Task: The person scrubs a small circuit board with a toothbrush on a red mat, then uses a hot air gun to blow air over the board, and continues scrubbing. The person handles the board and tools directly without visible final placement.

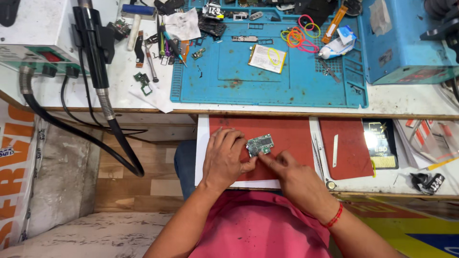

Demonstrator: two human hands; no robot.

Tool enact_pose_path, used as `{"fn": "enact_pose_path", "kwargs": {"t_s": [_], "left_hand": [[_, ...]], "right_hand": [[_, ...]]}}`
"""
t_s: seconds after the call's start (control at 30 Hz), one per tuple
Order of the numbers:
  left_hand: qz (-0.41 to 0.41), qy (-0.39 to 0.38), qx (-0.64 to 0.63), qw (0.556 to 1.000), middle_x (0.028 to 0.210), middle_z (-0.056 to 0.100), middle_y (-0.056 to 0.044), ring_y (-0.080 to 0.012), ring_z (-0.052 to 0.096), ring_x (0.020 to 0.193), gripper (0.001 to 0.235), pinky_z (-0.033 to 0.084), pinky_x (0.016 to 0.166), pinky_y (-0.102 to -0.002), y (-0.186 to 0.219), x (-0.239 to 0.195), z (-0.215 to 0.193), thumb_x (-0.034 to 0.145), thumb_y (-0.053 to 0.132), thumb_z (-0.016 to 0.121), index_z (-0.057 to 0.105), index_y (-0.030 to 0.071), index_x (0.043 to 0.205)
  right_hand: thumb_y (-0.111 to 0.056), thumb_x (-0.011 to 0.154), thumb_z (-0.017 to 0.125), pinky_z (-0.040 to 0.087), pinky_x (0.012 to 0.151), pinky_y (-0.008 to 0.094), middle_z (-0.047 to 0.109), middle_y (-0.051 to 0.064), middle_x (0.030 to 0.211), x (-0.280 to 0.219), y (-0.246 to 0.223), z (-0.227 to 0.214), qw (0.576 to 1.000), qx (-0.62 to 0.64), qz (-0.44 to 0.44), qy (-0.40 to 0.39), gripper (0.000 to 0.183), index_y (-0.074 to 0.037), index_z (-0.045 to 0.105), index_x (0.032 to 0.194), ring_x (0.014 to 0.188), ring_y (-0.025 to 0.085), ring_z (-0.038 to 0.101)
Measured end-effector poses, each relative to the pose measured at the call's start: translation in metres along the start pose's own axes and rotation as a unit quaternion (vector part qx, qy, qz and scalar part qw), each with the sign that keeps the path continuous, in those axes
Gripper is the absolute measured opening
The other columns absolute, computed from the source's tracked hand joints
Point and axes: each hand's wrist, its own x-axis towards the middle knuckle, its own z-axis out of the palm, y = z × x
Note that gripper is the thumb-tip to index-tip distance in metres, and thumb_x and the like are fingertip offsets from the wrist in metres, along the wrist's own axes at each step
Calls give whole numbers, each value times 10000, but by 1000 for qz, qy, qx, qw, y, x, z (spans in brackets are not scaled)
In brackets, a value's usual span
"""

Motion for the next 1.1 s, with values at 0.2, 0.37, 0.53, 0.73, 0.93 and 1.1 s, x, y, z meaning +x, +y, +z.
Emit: {"fn": "enact_pose_path", "kwargs": {"t_s": [0.2,0.37,0.53,0.73,0.93,1.1], "left_hand": [[-4,-7,1,1000,1104,644,-105,-305,588,1119,444,442,1049,-508,-1,-3,2,710,329,854,714,12,988],[-2,-1,5,1000,1087,640,-100,-306,585,1098,428,439,1057,-518,-1,0,3,715,326,859,715,16,972],[0,-4,3,1000,1101,638,-104,-318,580,1112,444,441,1049,-510,0,1,5,710,332,861,712,15,982],[0,-3,10,1000,1102,638,-95,-315,581,1113,454,443,1045,-505,-1,-1,4,703,337,868,710,20,986],[-8,-13,8,1000,1125,629,-118,-330,583,1120,462,463,1007,-486,0,-2,1,711,333,872,700,21,1005],[-27,-8,18,999,1165,623,-134,-349,572,1156,462,473,1004,-482,2,1,1,706,327,872,691,30,1010]], "right_hand": [[-47,799,583,571,581,474,653,109,1077,-3,5,2,999,-9,-3,31,601,-220,615,1374,717,370,692],[-41,823,567,562,652,489,649,116,1076,-3,4,0,999,3,28,47,607,-212,611,1404,732,371,693],[-28,856,547,561,667,492,631,148,1126,-5,4,-3,997,7,56,61,578,-196,597,1406,753,393,687],[2,822,529,563,666,500,631,137,1118,-7,6,0,997,7,70,27,650,-227,578,1428,737,390,689],[-27,845,544,559,635,499,635,134,1065,-5,7,4,998,8,44,39,600,-220,587,1411,742,387,684],[-44,876,538,545,633,514,621,151,1069,-8,7,3,999,28,10,-13,590,-192,545,1447,713,393,683]]}}
